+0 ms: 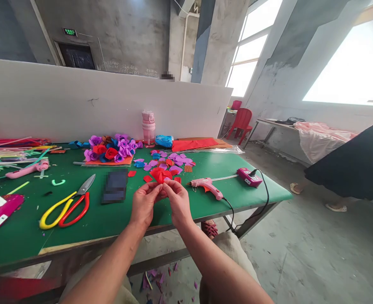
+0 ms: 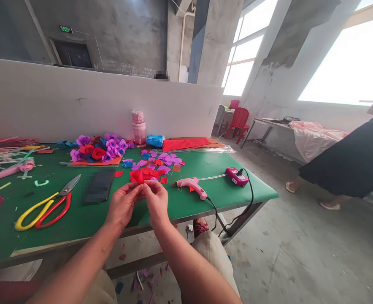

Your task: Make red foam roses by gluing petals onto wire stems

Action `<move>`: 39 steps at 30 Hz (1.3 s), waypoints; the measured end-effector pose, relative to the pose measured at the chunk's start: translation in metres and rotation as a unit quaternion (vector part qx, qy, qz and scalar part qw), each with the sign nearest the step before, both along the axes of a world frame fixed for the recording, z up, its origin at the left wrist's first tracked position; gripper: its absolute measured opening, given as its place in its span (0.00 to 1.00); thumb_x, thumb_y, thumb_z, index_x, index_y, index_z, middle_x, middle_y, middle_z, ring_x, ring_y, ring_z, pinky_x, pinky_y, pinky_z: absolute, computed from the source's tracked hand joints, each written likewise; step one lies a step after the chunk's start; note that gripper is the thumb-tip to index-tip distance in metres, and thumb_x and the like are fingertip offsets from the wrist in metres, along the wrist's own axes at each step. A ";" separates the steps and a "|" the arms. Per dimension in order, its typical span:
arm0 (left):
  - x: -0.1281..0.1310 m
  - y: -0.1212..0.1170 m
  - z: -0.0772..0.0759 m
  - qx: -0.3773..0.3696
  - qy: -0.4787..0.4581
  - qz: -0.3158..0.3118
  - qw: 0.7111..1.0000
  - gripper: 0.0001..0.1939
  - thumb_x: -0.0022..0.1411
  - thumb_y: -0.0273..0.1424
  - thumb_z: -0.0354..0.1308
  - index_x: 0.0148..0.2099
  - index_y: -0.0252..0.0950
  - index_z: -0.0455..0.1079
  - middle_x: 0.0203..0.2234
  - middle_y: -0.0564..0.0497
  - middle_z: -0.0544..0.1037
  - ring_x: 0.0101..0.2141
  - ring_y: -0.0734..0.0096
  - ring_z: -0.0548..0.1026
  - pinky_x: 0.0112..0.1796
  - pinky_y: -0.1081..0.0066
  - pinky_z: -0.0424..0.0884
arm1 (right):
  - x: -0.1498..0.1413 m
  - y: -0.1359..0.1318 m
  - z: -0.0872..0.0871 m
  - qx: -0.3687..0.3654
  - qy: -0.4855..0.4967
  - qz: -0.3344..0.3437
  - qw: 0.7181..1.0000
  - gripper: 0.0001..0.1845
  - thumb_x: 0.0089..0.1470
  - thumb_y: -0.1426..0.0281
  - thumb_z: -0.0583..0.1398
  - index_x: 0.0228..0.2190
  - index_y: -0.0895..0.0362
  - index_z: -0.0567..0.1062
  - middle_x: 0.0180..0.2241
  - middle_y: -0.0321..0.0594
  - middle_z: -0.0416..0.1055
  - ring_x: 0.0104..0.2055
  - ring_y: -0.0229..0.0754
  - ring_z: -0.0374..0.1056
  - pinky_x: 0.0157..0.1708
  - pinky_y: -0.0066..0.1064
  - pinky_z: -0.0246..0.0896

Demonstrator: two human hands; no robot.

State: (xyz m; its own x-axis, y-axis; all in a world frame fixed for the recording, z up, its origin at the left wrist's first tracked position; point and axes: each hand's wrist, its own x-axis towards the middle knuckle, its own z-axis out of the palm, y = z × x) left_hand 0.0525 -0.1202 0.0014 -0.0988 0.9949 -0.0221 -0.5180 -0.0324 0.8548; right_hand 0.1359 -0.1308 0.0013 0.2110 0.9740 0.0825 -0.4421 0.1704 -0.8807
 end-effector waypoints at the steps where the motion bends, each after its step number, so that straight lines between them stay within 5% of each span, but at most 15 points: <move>1: 0.000 0.000 0.000 0.002 0.000 -0.001 1.000 0.15 0.37 0.31 0.70 0.29 0.30 0.74 0.22 0.51 0.77 0.22 0.75 0.72 0.30 0.70 0.71 | 0.000 0.000 0.000 -0.002 0.008 0.002 1.000 0.09 0.41 0.68 0.63 0.28 0.58 0.74 0.26 0.35 0.72 0.27 0.35 0.65 0.30 0.27 0.61; 18: 0.004 -0.003 -0.006 0.011 0.038 0.002 0.999 0.13 0.41 0.33 0.68 0.29 0.31 0.73 0.19 0.53 0.76 0.21 0.75 0.72 0.28 0.71 0.72 | 0.003 0.002 -0.006 -0.015 -0.002 -0.006 1.000 0.10 0.39 0.66 0.65 0.25 0.59 0.74 0.24 0.34 0.71 0.25 0.34 0.63 0.27 0.27 0.59; 28: 0.000 0.004 -0.003 -0.008 0.054 0.037 0.998 0.11 0.43 0.33 0.67 0.26 0.33 0.71 0.19 0.52 0.76 0.22 0.71 0.74 0.30 0.70 0.71 | -0.009 0.007 -0.010 -0.005 -0.144 -0.063 0.988 0.11 0.48 0.62 0.60 0.29 0.58 0.75 0.26 0.39 0.73 0.27 0.39 0.66 0.30 0.30 0.62; 34: -0.015 0.001 -0.004 -0.024 0.112 0.076 0.990 0.10 0.44 0.33 0.65 0.28 0.33 0.72 0.21 0.51 0.77 0.25 0.71 0.74 0.30 0.72 0.69 | -0.016 -0.010 -0.003 0.076 -0.280 -0.047 0.956 0.13 0.52 0.67 0.56 0.40 0.55 0.75 0.41 0.43 0.71 0.41 0.42 0.67 0.40 0.33 0.63; 39: -0.018 -0.004 -0.003 -0.026 0.137 0.077 0.987 0.10 0.45 0.33 0.65 0.29 0.33 0.72 0.21 0.52 0.77 0.24 0.70 0.74 0.29 0.71 0.69 | -0.016 -0.017 0.001 0.121 -0.358 -0.048 0.925 0.15 0.53 0.69 0.57 0.43 0.54 0.73 0.43 0.44 0.68 0.45 0.44 0.64 0.44 0.36 0.62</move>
